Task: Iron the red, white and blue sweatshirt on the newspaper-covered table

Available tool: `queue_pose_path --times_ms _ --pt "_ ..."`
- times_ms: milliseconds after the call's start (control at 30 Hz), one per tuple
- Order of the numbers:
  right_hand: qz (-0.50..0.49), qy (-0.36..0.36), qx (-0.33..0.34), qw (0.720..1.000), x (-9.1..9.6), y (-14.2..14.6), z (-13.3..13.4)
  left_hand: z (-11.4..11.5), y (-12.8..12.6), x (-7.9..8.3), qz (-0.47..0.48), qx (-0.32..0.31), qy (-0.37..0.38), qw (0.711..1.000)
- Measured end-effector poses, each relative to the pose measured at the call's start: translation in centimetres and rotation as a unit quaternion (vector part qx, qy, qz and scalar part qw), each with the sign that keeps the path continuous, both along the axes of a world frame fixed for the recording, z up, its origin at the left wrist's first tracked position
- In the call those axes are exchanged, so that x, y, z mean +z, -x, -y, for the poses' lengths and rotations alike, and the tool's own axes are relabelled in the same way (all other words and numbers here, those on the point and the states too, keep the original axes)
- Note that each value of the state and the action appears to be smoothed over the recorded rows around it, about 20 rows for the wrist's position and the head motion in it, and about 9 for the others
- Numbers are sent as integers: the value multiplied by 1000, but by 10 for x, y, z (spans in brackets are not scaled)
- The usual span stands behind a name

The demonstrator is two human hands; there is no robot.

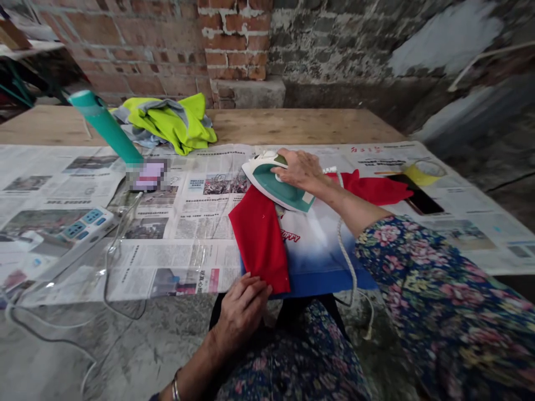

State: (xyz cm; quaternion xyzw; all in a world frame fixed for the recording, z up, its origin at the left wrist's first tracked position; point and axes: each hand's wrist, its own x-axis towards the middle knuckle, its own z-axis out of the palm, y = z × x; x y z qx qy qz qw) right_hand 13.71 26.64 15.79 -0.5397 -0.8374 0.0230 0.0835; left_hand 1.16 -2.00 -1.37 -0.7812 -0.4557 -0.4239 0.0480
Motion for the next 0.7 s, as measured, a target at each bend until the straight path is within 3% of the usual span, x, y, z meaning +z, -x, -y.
queue_pose_path --times_ms 133,200,300,367,467,533,600,700 --pt "0 -3 38 999 7 -21 33 5 8 9 79 -19 26 996" --pt "1 2 70 998 9 -30 53 1 19 22 154 27 34 987" --pt "9 21 120 993 10 -39 80 -25 45 52 307 145 26 940" --pt "16 37 147 988 9 -43 94 -59 64 77 415 163 36 894" --pt "21 47 184 982 6 -49 109 -121 87 114 410 110 170 889" --pt "22 41 205 978 4 -54 115 -161 92 132 348 42 321 880" --pt "19 33 215 976 3 -58 119 -195 87 141 297 -9 446 844" --pt "7 24 220 975 0 -64 124 -228 69 136 240 -39 550 799"
